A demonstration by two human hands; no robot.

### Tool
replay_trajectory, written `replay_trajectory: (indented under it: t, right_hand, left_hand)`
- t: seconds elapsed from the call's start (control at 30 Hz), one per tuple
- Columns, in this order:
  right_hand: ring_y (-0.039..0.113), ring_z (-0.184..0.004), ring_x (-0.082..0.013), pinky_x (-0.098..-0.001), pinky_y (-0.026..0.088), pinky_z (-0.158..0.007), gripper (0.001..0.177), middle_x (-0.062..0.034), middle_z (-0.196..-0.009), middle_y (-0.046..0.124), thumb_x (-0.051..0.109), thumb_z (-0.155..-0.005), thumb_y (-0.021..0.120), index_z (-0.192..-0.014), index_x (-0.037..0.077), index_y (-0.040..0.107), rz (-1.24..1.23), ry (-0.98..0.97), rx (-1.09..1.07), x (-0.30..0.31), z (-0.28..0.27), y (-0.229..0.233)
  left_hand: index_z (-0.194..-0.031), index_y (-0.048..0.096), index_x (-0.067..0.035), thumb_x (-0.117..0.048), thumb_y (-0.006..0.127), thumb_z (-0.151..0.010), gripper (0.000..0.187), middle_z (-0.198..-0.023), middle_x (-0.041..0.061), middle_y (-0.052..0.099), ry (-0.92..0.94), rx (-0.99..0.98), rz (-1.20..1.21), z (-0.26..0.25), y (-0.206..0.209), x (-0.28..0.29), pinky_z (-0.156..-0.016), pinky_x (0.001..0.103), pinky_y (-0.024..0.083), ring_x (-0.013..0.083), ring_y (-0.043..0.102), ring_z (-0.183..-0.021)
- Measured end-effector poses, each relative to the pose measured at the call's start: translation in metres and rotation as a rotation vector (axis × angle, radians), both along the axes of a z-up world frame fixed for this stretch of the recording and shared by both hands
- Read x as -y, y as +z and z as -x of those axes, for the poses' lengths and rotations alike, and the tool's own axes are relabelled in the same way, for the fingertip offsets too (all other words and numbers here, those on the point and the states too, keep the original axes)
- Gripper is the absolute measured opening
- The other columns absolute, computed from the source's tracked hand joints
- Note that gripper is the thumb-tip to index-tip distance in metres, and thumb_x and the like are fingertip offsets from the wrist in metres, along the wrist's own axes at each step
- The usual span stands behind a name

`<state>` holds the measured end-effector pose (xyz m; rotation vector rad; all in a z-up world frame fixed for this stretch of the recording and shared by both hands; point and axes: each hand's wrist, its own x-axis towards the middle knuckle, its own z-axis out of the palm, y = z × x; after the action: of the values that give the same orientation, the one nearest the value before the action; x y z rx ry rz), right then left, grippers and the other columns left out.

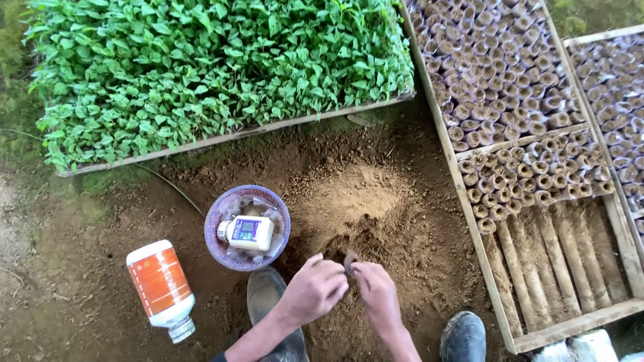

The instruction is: Filling small paper tubes with soil and placing them into a seedling tray.

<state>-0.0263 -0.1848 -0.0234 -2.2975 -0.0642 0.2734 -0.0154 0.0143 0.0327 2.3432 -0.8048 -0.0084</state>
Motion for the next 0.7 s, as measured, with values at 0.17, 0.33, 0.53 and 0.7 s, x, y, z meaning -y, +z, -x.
replay_trajectory:
  t: [0.17,0.33,0.53,0.7]
  right_hand:
    - [0.073,-0.091,-0.0151,-0.0235,0.062,-0.081,0.024,-0.0060,-0.111,0.077,0.008,-0.088,0.067,-0.111,0.009,0.075,-0.071,-0.100,0.077,-0.001,0.002,0.048]
    - [0.066,-0.092,-0.0148,-0.0250,0.059,-0.083,0.021,-0.0054,-0.109,0.073,0.010,-0.089,0.067,-0.109,0.010,0.075,0.018,-0.023,0.138,-0.016,0.010,0.061]
    - [0.059,-0.104,-0.0204,-0.0330,0.055,-0.090,0.018,-0.0099,-0.119,0.066,0.014,-0.084,0.074,-0.101,0.009,0.076,0.109,0.038,0.233,-0.028,0.015,0.070]
    - [0.052,-0.121,-0.0256,-0.0423,0.050,-0.103,0.036,-0.0104,-0.132,0.058,0.020,-0.085,0.075,-0.118,0.009,0.067,0.077,0.081,0.279,-0.027,0.011,0.067]
  left_hand:
    - [-0.125,0.057,-0.006,-0.021,0.039,-0.105,0.030,-0.089,0.008,0.071,0.554,-1.135,0.517,-0.002,-0.006,0.014,-0.056,0.029,0.056,0.0158,0.069,-0.064]
    - [-0.116,0.063,-0.009,-0.046,0.022,-0.110,0.056,-0.088,0.008,0.065,0.508,-1.565,0.983,-0.013,-0.006,0.039,-0.057,0.027,0.040,0.0143,0.054,-0.067]
    - [-0.093,0.058,-0.008,-0.028,0.035,-0.109,0.034,-0.079,0.001,0.055,0.601,-1.489,1.293,-0.009,-0.021,0.041,-0.042,0.018,0.031,0.0039,0.040,-0.054]
    - [-0.088,0.060,-0.008,-0.024,0.042,-0.105,0.029,-0.075,0.000,0.056,0.526,-1.454,1.373,-0.007,-0.031,0.037,-0.038,0.017,0.032,0.0035,0.043,-0.051]
